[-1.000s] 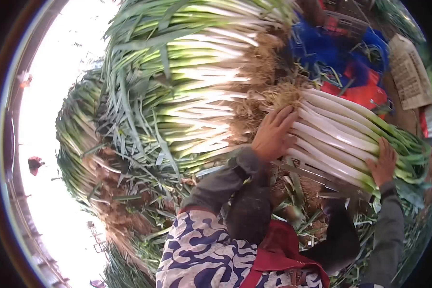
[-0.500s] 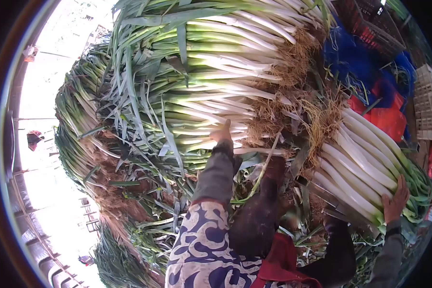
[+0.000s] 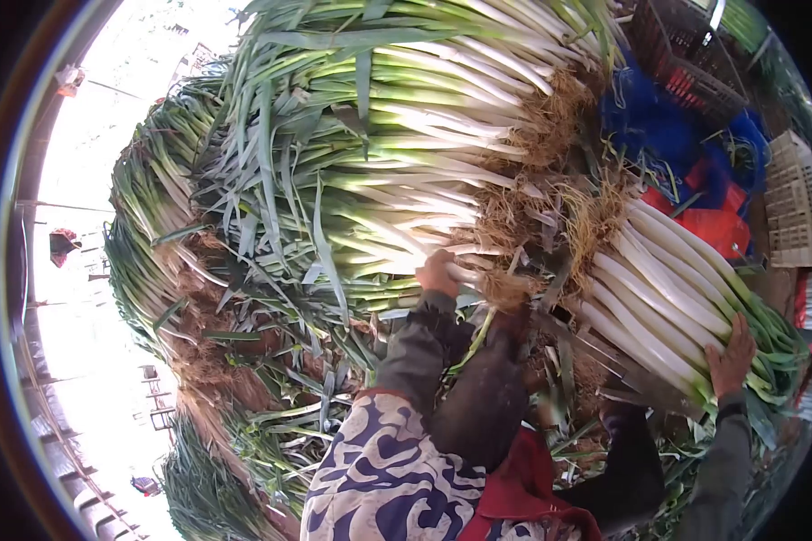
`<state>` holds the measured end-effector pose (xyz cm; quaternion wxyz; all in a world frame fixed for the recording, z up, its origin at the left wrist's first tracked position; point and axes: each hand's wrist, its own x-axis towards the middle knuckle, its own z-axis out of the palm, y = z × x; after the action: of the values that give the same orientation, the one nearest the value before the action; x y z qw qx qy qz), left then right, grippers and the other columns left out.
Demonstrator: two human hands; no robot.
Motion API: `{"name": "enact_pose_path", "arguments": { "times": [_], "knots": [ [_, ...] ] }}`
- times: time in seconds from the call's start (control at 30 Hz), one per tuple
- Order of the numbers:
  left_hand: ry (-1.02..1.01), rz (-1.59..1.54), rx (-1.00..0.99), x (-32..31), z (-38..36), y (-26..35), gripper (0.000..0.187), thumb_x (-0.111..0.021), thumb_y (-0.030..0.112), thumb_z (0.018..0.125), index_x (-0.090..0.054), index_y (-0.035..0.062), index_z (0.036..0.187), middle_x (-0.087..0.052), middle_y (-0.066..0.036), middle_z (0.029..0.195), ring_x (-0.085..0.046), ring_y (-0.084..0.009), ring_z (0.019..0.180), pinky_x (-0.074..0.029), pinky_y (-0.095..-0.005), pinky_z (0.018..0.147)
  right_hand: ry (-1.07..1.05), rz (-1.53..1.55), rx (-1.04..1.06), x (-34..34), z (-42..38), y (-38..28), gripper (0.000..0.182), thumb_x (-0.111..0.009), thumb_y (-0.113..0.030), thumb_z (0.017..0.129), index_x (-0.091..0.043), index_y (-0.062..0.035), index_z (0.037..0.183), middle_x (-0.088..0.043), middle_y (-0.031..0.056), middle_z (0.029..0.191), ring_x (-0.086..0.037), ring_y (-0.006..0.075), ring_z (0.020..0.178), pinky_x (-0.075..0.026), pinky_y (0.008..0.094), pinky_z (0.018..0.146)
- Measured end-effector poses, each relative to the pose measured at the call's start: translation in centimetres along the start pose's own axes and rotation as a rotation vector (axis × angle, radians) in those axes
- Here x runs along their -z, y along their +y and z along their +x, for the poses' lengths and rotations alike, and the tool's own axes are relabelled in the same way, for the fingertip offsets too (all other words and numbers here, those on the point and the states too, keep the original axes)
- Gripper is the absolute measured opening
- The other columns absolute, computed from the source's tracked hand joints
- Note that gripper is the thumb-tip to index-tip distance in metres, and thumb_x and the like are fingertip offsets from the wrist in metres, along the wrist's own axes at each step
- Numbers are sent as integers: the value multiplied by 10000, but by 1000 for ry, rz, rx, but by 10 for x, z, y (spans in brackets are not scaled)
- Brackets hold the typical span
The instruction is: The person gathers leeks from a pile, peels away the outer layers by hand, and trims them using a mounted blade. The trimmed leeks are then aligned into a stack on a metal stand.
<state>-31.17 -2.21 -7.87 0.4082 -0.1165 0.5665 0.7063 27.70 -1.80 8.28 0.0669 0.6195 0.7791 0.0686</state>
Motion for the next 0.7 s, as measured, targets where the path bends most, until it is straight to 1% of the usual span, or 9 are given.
{"name": "enact_pose_path", "arguments": {
  "times": [0.07, 0.2, 0.27, 0.33, 0.37, 0.43, 0.57, 0.63, 0.7],
  "knots": [
    [-228, -26, 113, 2, -33, 0, 251, -596, -30, 672, -515, -33, 910, -555, -137, 756, -559, -289, 606, -491, -412, 588, -48, 40, -36, -1, 1, 5, 792, -626, -345, 778, -250, -60, 1414, -311, 147, 1442, -296, 320, 1316, -191, 474, 1066],
    [-496, -267, 312, -29, -113, 55, 97, -552, 120, 767, -518, 33, 793, -567, -114, 683, -561, -259, 611, -490, -389, 610, 70, 180, 17, 24, 27, -3, 474, -625, -266, 841, -514, -37, 1241, -388, 167, 1389, -420, 316, 1240, -329, 416, 1009],
    [-586, -319, 368, -38, -151, 85, 64, -566, 103, 759, -526, 60, 787, -580, -91, 675, -574, -221, 652, -486, -357, 639, 267, 550, 88, 72, 50, -69, 325, -595, -189, 877, -575, -3, 1144, -438, 178, 1352, -475, 314, 1193, -392, 376, 963],
    [-639, -317, 289, -39, -180, 92, 78, -582, 103, 751, -531, 55, 786, -581, -84, 678, -575, -213, 649, -485, -344, 648, -61, 1312, 210, 185, 33, -178, 288, -567, -145, 902, -562, 6, 1147, -508, 179, 1278, -508, 312, 1146, -404, 366, 943],
    [-657, -319, 244, -38, -193, 92, 86, -591, 103, 747, -533, 53, 785, -582, -81, 680, -575, -209, 648, -484, -337, 652, -25, 1248, 387, 213, 29, -216, 317, -582, -189, 895, -560, 3, 1146, -541, 181, 1217, -522, 308, 1118, -416, 364, 916],
    [-725, 354, -936, -32, -228, 90, 104, -596, 118, 756, -540, 41, 798, -583, -78, 688, -580, -208, 658, -483, -330, 660, -57, 1075, 626, 261, 14, -270, 378, -613, -244, 871, -555, 0, 1154, -575, 183, 1147, -547, 287, 1072, -429, 355, 891],
    [-781, -422, 610, -32, -286, 81, 82, -569, 80, 779, -533, 21, 824, -565, -83, 755, -584, -211, 700, -487, -343, 694, -362, 641, 698, 316, -20, -301, 467, -664, -252, 795, -551, -1, 1171, -603, 190, 1030, -605, 266, 939, -456, 347, 841],
    [-880, -382, 500, -22, -307, 55, 139, -542, 162, 838, -550, 29, 878, -598, -107, 847, -593, -231, 789, -473, -356, 795, -530, 471, 546, 343, -43, -301, 452, -641, -144, 748, -565, -8, 1173, -635, 186, 903, -636, 304, 820, -480, 372, 771],
    [-940, -470, 615, -19, -318, 59, 149, -550, 177, 843, -548, 32, 878, -588, -93, 821, -584, -226, 778, -467, -365, 804, -316, 568, 582, 337, -68, -285, 446, -625, -98, 735, -569, -8, 1169, -632, 196, 944, -628, 320, 835, -480, 385, 761]
  ]
}}
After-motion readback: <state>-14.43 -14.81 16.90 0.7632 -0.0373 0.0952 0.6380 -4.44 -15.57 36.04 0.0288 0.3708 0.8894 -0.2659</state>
